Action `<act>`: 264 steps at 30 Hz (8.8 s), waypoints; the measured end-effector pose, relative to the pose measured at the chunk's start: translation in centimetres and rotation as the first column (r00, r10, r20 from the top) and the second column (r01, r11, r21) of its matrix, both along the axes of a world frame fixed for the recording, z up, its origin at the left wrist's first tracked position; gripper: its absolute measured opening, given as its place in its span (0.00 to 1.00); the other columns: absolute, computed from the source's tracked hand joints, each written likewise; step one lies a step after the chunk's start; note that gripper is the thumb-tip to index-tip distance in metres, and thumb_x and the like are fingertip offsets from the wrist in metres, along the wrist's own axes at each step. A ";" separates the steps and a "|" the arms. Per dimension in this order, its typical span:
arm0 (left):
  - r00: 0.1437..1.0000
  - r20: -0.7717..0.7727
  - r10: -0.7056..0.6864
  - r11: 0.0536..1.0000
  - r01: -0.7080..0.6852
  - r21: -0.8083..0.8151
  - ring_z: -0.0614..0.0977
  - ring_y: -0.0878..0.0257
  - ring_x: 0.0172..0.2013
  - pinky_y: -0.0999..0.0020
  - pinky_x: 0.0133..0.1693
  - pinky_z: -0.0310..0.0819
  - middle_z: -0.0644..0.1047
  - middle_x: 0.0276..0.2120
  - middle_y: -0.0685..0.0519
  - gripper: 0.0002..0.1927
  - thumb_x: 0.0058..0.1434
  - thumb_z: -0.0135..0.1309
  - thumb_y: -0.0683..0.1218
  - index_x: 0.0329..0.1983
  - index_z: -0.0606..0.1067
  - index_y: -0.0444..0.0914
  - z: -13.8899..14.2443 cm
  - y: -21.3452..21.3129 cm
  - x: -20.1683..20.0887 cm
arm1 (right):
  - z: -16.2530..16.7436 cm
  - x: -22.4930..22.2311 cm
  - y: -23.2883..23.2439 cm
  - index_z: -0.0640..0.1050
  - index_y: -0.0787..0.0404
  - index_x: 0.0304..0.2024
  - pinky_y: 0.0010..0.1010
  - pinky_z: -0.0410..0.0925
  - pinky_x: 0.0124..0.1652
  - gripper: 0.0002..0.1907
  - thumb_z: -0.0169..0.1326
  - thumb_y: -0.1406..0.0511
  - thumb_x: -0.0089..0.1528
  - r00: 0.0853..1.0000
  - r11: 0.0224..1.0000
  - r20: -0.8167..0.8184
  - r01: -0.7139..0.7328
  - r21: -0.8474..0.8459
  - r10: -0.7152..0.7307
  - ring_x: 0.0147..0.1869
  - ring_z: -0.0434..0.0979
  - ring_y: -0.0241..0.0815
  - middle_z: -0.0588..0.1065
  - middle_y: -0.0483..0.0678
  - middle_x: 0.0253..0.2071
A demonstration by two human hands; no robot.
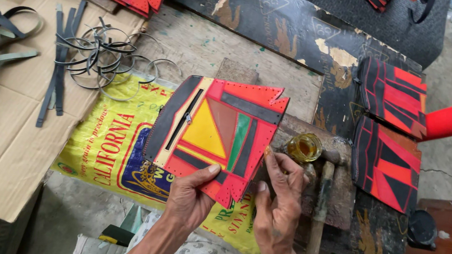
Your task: The person holds a colorful patchwork leather panel in one hand and repeatedly dips their finger into a small jar of adhesive, running the glue along the cut edges of the panel. They rotate the panel to reach different sides, then set it on the bench and pick up another panel to continue gluing its edges.
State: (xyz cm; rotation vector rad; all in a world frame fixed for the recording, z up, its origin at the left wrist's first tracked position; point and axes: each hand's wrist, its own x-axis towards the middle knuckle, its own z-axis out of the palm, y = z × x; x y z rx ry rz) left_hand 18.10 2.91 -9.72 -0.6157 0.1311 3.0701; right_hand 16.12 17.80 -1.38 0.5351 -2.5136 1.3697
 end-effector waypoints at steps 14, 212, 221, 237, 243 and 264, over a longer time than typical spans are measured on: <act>1.000 0.020 0.004 0.998 -0.003 -0.057 0.80 0.46 0.53 0.48 0.57 0.78 0.76 0.51 0.36 0.22 0.62 0.50 0.32 0.60 0.66 0.24 -0.5 -0.1 -0.1 | 0.3 0.4 0.5 0.79 0.54 0.59 0.39 0.59 0.60 0.28 0.48 0.80 0.59 0.971 0.984 -0.237 0.066 0.166 -0.025 0.63 0.61 0.51 0.70 0.51 0.58; 0.980 0.137 -0.147 0.938 0.182 -0.295 0.84 0.52 0.50 0.52 0.52 0.81 0.78 0.52 0.44 0.32 0.50 0.51 0.29 0.62 0.66 0.32 1.4 -2.4 5.6 | 1.4 -7.0 10.0 0.85 0.47 0.48 0.40 0.55 0.56 0.24 0.49 0.75 0.57 0.987 0.910 -0.133 0.133 0.393 -0.087 0.55 0.61 0.46 0.70 0.45 0.48; 0.986 0.163 -0.018 0.820 0.108 -0.562 0.83 0.58 0.44 0.64 0.47 0.82 0.79 0.45 0.44 0.21 0.55 0.58 0.32 0.53 0.73 0.30 -1.9 -2.9 6.9 | -0.3 -11.3 9.9 0.87 0.50 0.42 0.51 0.47 0.63 0.27 0.54 0.77 0.44 0.996 0.651 0.039 -0.082 0.754 0.080 0.70 0.52 0.56 0.56 0.51 0.71; 0.991 0.119 -0.065 0.865 0.115 -0.489 0.84 0.54 0.44 0.60 0.46 0.85 0.79 0.46 0.41 0.21 0.57 0.56 0.31 0.55 0.71 0.29 -2.5 -2.5 6.3 | 0.9 -10.3 10.2 0.87 0.51 0.33 0.46 0.51 0.59 0.21 0.54 0.78 0.45 0.987 0.765 -0.031 -0.103 0.635 0.159 0.67 0.61 0.51 0.70 0.48 0.62; 0.991 0.127 -0.048 0.849 0.108 -0.517 0.85 0.55 0.42 0.61 0.44 0.86 0.79 0.46 0.41 0.22 0.55 0.56 0.31 0.54 0.70 0.30 -2.2 -2.0 6.3 | 0.4 -11.1 10.3 0.87 0.52 0.30 0.45 0.51 0.60 0.19 0.53 0.78 0.46 0.990 0.741 -0.032 -0.084 0.667 0.141 0.68 0.61 0.51 0.72 0.46 0.60; 0.984 0.150 -0.099 0.865 0.159 -0.475 0.84 0.54 0.42 0.61 0.44 0.86 0.78 0.44 0.38 0.23 0.56 0.58 0.33 0.55 0.69 0.29 -1.5 -1.8 6.7 | 0.9 -4.3 6.6 0.75 0.58 0.64 0.33 0.54 0.67 0.29 0.48 0.74 0.59 0.974 0.984 0.147 -0.177 0.036 0.170 0.64 0.64 0.44 0.69 0.48 0.58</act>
